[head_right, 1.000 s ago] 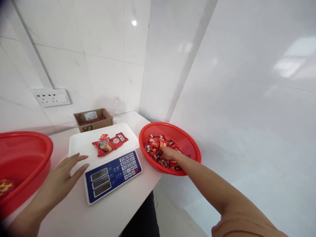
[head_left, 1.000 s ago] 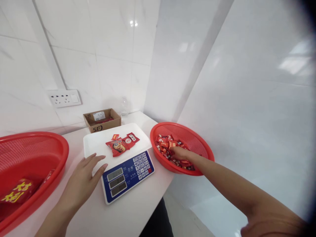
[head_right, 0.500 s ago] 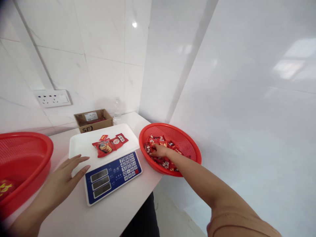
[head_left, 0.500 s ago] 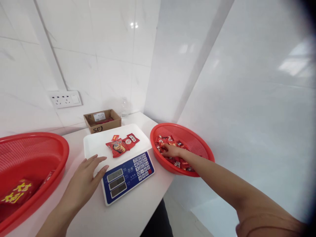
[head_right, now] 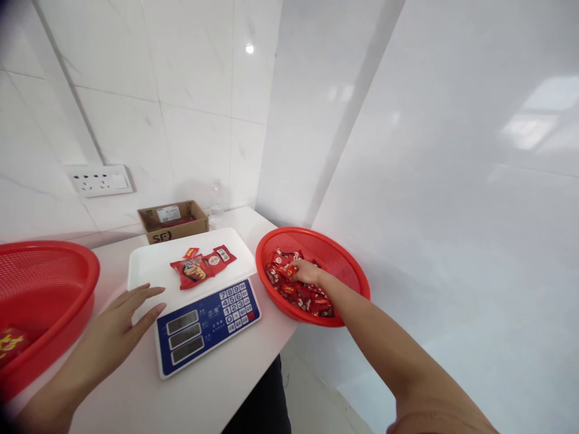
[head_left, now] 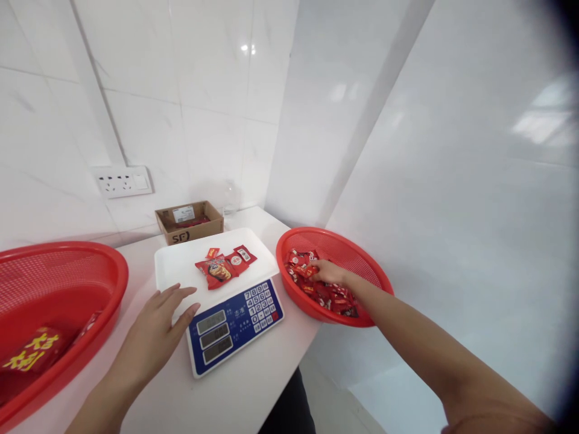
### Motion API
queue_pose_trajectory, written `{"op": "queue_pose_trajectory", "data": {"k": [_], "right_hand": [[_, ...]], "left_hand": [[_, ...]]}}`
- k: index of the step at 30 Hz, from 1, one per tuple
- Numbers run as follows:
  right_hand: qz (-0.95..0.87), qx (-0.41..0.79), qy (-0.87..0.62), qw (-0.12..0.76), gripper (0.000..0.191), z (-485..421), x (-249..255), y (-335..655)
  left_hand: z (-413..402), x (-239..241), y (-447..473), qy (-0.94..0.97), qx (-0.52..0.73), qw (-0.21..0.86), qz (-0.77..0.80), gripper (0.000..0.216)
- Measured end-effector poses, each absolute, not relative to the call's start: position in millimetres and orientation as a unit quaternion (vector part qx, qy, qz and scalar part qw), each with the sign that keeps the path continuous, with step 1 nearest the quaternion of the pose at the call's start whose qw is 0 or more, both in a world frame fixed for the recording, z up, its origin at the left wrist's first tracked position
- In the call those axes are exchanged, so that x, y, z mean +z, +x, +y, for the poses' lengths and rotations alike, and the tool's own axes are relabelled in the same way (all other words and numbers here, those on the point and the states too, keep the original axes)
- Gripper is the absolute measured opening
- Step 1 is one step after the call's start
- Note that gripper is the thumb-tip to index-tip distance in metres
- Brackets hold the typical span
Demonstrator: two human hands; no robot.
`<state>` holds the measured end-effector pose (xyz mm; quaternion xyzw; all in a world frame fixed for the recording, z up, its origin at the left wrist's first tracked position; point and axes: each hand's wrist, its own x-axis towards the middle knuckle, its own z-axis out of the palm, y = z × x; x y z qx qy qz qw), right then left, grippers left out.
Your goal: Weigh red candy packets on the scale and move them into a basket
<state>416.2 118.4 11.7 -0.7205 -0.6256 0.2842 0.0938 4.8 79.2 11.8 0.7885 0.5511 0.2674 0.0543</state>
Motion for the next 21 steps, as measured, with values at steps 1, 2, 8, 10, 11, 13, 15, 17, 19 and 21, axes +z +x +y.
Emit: {"op": "queue_pose_trajectory", "data": {"k": [1,2,8,10,11,13,15,17,19,21], "right_hand": [[-0.620,0.294,-0.719,0.108,0.022,116.5,15.4,416.2],[-0.616,0.301,-0.718,0.120,0.022,114.8,19.6,415.4],[-0.574,0.398,-0.653,0.293,0.025,115.4,54.7,388.0],[-0.610,0.405,-0.605,0.312,0.023,120.1,65.7,368.5],[-0.639,0.393,-0.587,0.305,0.021,122.9,69.8,357.2],[-0.691,0.359,-0.568,0.268,0.017,129.6,73.8,333.3],[-0.723,0.333,-0.562,0.222,0.014,138.3,72.2,310.1],[-0.748,0.293,-0.566,0.184,0.013,149.6,67.1,289.5],[-0.769,0.233,-0.572,0.164,0.013,163.0,61.6,271.5],[-0.782,0.184,-0.574,0.160,0.013,176.8,57.9,255.9]], "left_hand": [[79.3,11.6,4.7,0.789,0.268,0.054,0.550,0.040],[79.5,11.1,4.7,0.790,0.269,0.055,0.548,0.040],[78.0,9.1,7.3,0.794,0.263,0.058,0.546,0.037],[76.2,10.5,8.5,0.795,0.256,0.064,0.547,0.036],[75.2,11.6,9.0,0.795,0.253,0.067,0.547,0.036],[73.4,14.1,9.5,0.795,0.249,0.071,0.549,0.036],[72.3,16.5,9.6,0.796,0.251,0.074,0.547,0.035],[71.7,18.0,9.7,0.796,0.256,0.073,0.543,0.035],[71.4,18.4,10.0,0.797,0.258,0.072,0.541,0.034],[71.1,18.1,10.3,0.798,0.256,0.072,0.541,0.035]]}}
